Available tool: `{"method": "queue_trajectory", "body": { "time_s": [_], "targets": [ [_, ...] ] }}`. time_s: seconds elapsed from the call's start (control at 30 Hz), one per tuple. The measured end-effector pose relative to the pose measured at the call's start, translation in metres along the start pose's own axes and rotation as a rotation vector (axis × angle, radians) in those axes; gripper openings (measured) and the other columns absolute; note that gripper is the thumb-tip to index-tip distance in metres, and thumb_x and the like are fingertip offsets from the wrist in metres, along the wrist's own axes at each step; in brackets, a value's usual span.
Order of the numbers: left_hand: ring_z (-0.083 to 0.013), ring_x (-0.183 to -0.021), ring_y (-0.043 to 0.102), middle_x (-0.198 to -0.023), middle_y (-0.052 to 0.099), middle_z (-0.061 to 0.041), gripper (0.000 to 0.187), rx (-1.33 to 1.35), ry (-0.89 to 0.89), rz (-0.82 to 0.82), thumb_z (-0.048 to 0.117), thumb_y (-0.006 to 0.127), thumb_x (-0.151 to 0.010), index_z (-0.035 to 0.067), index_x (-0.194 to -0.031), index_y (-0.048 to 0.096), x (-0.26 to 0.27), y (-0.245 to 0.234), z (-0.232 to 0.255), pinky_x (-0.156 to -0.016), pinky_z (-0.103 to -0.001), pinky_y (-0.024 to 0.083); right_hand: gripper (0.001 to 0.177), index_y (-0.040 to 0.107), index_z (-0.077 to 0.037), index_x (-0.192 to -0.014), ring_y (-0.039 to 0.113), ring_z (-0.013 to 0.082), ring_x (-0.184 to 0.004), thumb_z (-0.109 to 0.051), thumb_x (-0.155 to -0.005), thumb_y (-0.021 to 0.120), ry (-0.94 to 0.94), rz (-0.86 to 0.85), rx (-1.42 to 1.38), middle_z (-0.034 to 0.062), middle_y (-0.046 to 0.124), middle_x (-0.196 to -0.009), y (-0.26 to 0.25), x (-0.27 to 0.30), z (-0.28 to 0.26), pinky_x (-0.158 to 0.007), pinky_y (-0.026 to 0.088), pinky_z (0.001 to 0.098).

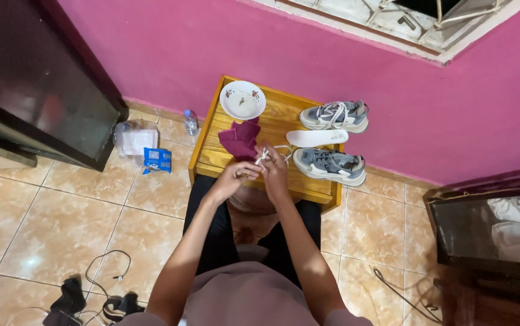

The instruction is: A person is meticulously cleaning shoe insoles and sneakers using a toothbrush, a cloth, and a cleaning solution while sitting on the floor.

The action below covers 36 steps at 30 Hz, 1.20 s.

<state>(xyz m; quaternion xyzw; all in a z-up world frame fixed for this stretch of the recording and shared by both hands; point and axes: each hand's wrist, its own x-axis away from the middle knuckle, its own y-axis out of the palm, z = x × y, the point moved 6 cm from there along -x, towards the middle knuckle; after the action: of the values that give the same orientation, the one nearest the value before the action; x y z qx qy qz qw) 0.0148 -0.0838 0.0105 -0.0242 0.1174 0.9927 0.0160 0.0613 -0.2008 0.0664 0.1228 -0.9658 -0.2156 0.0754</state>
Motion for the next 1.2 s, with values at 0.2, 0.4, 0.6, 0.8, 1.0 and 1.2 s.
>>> {"method": "queue_trajectory", "body": {
  "time_s": [0.2,0.4,0.6,0.8,1.0,1.2],
  "targets": [
    [-0.0328,-0.102,0.071,-0.103,0.073,-0.025,0.05,-0.22,-0.065,-0.009,-0.026,0.042,-0.08,-0.005,-0.114,0.072,0.008,-0.013,0.006,-0.095,-0.045,0.058,0.05,0.054,-0.003,-0.145,0.067,0.0293,-0.117,0.005,-0.097,0.055,0.067,0.008,0.197,0.0197,0.066,-0.128,-0.032,0.006,-0.001,-0.089,0.06,0.0289],
    [-0.0226,-0.096,0.075,-0.096,0.077,-0.015,0.041,-0.394,-0.052,0.168,-0.018,0.053,-0.086,0.007,-0.11,0.074,0.018,-0.043,0.046,-0.088,-0.037,0.059,0.048,0.067,-0.016,-0.135,0.077,0.0183,-0.091,0.0,-0.09,0.071,0.005,0.114,0.319,0.0086,0.077,-0.102,-0.072,0.0,-0.02,-0.073,0.061,0.0249],
    [-0.0243,-0.091,0.071,-0.092,0.075,-0.013,0.031,-0.498,-0.117,0.174,-0.014,0.055,-0.088,0.005,-0.104,0.073,0.025,-0.057,0.063,-0.087,-0.039,0.057,0.035,0.074,-0.005,-0.122,0.069,0.0093,-0.079,0.002,-0.088,0.071,-0.216,0.044,0.43,0.0088,0.075,-0.084,-0.061,-0.018,-0.071,-0.084,0.059,0.0277],
    [-0.0315,-0.095,0.073,-0.094,0.073,-0.018,0.036,-0.57,0.058,0.271,-0.018,0.052,-0.088,0.003,-0.105,0.076,0.022,-0.051,0.121,-0.086,-0.041,0.058,0.032,0.07,-0.003,-0.122,0.067,0.0115,-0.08,0.008,-0.092,0.071,-0.503,0.094,0.459,0.006,0.069,-0.088,-0.03,-0.038,-0.156,-0.088,0.058,0.0326],
    [-0.0359,-0.098,0.07,-0.101,0.07,-0.016,0.034,-0.74,0.191,0.405,-0.016,0.053,-0.09,0.004,-0.106,0.075,0.026,-0.048,0.144,-0.09,-0.044,0.056,0.012,0.069,-0.005,-0.105,0.065,0.0407,-0.111,-0.008,-0.093,0.069,-0.546,0.312,0.851,0.0189,0.069,-0.105,-0.037,-0.073,-0.124,-0.1,0.047,0.0527],
    [-0.0354,-0.099,0.072,-0.094,0.072,-0.012,0.03,-0.744,0.048,0.357,-0.01,0.056,-0.088,0.01,-0.099,0.076,0.029,-0.046,0.072,-0.09,-0.046,0.057,0.036,0.064,0.002,-0.125,0.059,0.0501,-0.118,-0.006,-0.09,0.065,-0.535,-0.245,0.979,0.0282,0.065,-0.115,-0.034,-0.049,-0.041,-0.109,0.041,0.0553]
  ]
}}
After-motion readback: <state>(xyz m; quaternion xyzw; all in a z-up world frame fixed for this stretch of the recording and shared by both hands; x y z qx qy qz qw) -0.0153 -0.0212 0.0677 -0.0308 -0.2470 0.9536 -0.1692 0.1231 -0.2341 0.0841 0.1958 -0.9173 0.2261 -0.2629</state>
